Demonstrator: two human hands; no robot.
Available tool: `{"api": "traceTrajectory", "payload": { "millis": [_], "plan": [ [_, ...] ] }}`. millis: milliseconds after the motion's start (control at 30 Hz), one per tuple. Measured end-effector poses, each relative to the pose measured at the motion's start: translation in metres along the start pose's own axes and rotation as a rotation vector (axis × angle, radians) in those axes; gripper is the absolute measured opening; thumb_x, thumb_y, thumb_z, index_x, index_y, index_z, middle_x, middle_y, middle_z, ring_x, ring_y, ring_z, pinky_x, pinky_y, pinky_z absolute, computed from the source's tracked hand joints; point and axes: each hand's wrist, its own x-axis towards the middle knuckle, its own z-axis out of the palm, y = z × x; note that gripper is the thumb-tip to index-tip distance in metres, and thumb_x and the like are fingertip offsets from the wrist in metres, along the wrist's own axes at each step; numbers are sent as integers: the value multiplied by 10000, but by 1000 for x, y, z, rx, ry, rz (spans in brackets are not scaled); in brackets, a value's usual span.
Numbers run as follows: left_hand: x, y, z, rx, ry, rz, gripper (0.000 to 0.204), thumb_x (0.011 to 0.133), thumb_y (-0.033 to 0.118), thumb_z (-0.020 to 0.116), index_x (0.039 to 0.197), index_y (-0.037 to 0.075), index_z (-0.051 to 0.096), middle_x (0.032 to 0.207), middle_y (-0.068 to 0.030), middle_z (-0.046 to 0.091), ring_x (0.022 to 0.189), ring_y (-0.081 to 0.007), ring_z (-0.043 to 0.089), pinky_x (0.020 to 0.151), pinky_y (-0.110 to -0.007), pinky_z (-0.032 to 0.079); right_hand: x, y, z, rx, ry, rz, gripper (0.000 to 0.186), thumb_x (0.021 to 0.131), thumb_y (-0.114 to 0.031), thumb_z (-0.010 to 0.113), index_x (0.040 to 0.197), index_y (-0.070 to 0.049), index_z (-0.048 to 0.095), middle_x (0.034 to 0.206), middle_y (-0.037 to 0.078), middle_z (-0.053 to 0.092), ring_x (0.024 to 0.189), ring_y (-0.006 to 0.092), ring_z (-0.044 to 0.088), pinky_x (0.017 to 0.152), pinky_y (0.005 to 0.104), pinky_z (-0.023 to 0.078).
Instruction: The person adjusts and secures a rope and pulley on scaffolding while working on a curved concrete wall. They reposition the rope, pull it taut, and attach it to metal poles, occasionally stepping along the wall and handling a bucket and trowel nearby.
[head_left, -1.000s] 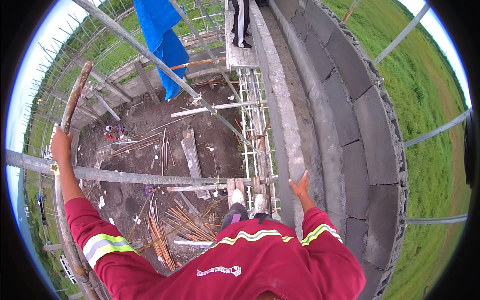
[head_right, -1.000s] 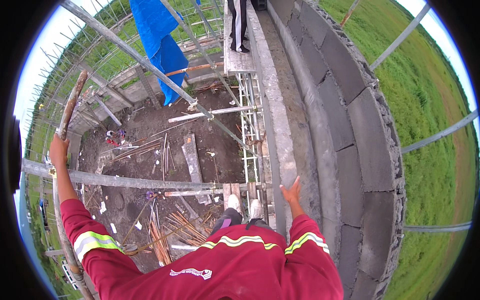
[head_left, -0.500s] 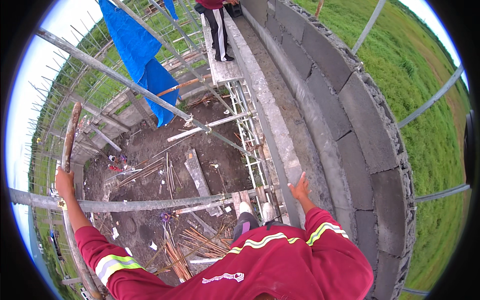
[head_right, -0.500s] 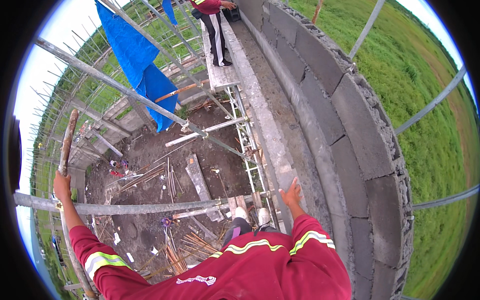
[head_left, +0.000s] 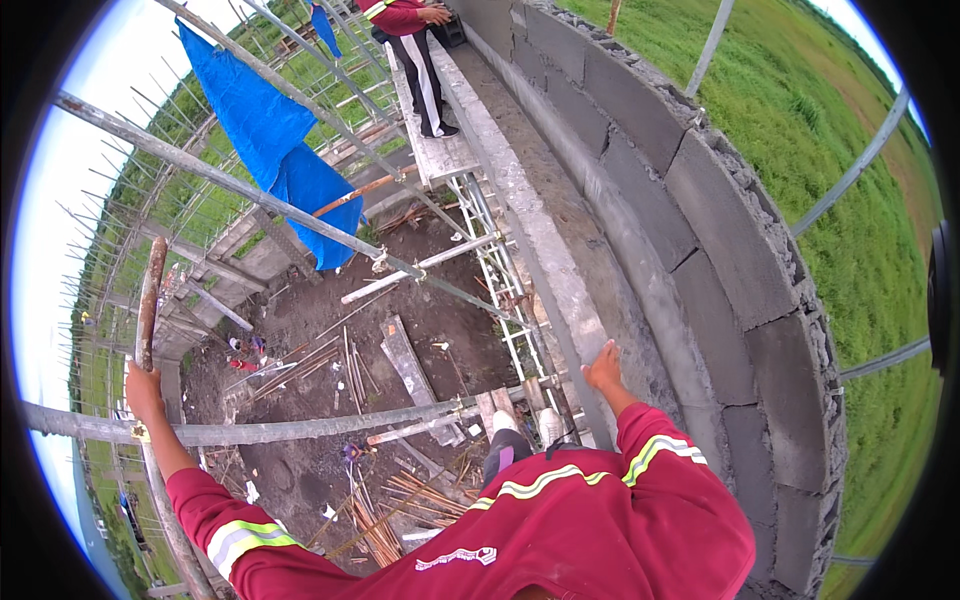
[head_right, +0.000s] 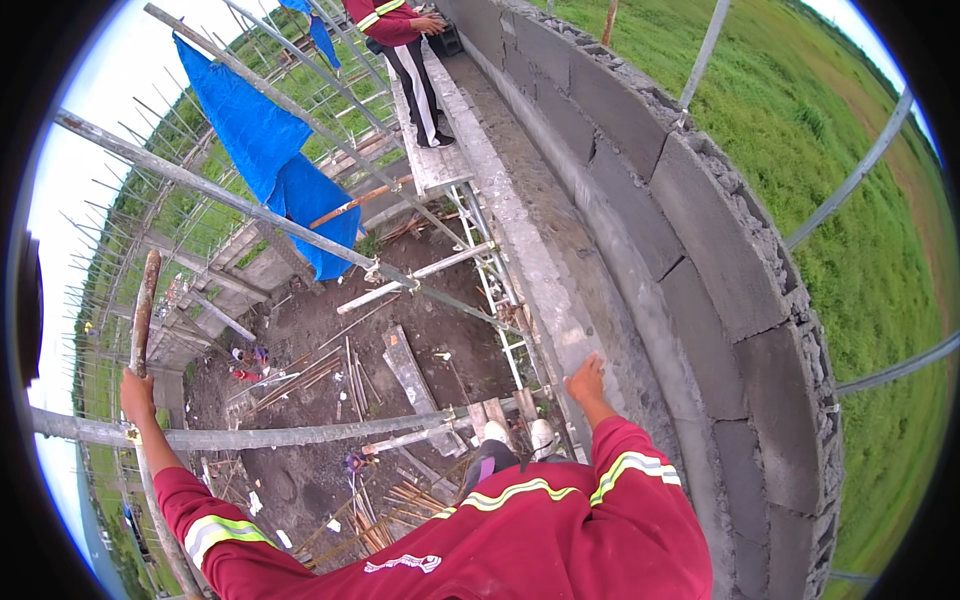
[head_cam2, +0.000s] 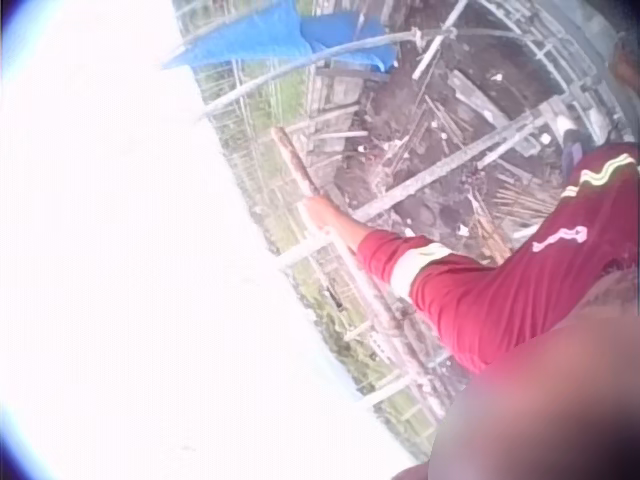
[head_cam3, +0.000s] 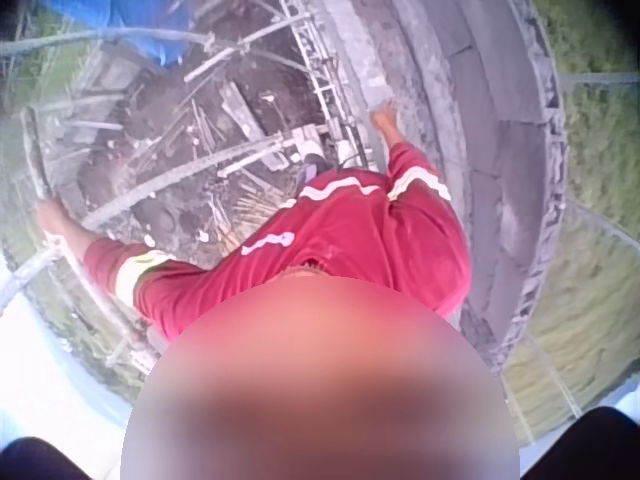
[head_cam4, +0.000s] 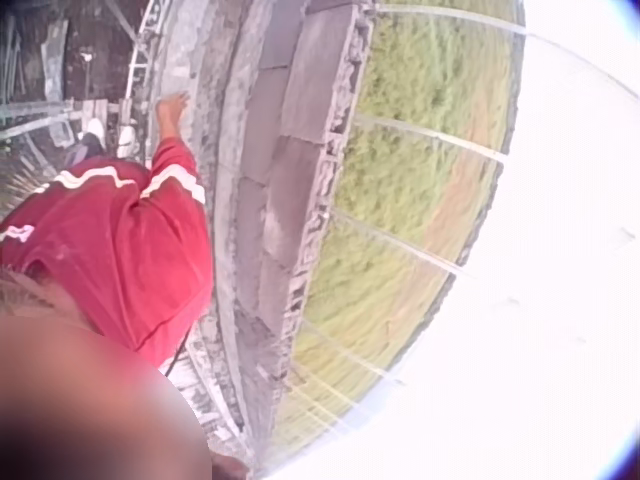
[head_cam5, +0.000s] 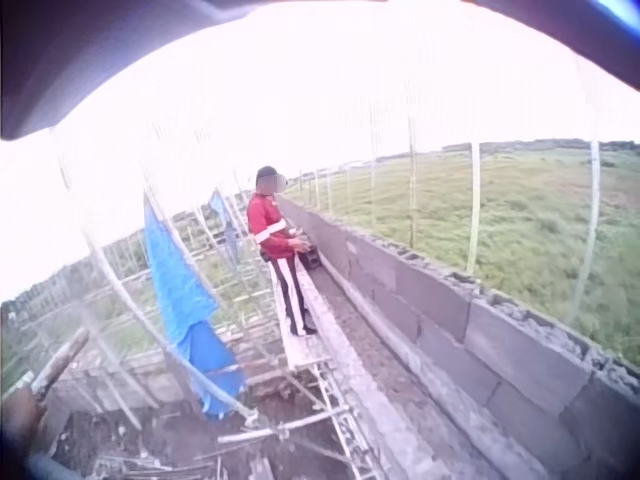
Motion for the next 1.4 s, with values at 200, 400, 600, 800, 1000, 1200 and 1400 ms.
{"api": "traceTrajectory", "payload": {
  "millis": [200,400,600,800,1000,1200,1400],
  "plan": [
    [-3,1,-5,-15,18,23,453,845,309,716,1180,26,604,1067,-256,717,990,-450,692,852,-549,555,-6,-4,-7,45,-29,34,1149,857,-369,790,1618,3,13,1664,271,161,1492,462,305,1157,579,387],
    [-7,4,-11,7,20,32,429,848,319,718,1145,35,596,1052,-249,722,984,-451,696,848,-557,554,-15,-14,-19,81,-65,79,1148,856,-350,795,1626,-31,6,1678,240,142,1506,442,285,1146,637,372],
    [-7,4,-10,11,23,37,435,851,339,718,1152,50,596,1057,-246,725,999,-452,695,854,-560,556,-14,-16,-22,55,-86,96,1164,859,-352,797,1626,-30,-17,1678,236,144,1504,441,294,1150,624,376],
    [-5,1,-5,-24,22,40,432,851,318,701,1166,41,598,1067,-247,719,999,-456,689,858,-559,548,-7,-12,-17,21,-73,50,1159,867,-350,791,1624,-18,-22,1674,253,142,1491,466,309,1151,593,390],
    [2,-6,6,-7,19,57,471,876,329,736,1200,24,580,1105,-248,711,1046,-433,683,880,-544,542,-2,-1,-14,-31,-84,7,1156,867,-361,786,1602,54,-4,1659,292,160,1488,479,304,1198,492,355],
    [9,-13,17,-22,-12,51,511,905,332,704,1293,43,542,1119,-260,708,1039,-453,680,875,-560,539,4,1,-15,-115,-61,-97,1158,868,-400,766,1576,119,12,1649,330,149,1514,458,265,1244,440,276],
    [11,-14,20,16,16,60,446,909,354,689,1206,42,572,1101,-257,716,1038,-443,690,877,-552,546,-8,6,-21,-101,-14,-146,1128,874,-415,750,1558,158,61,1635,344,185,1528,442,237,1247,459,272]
  ]
}}
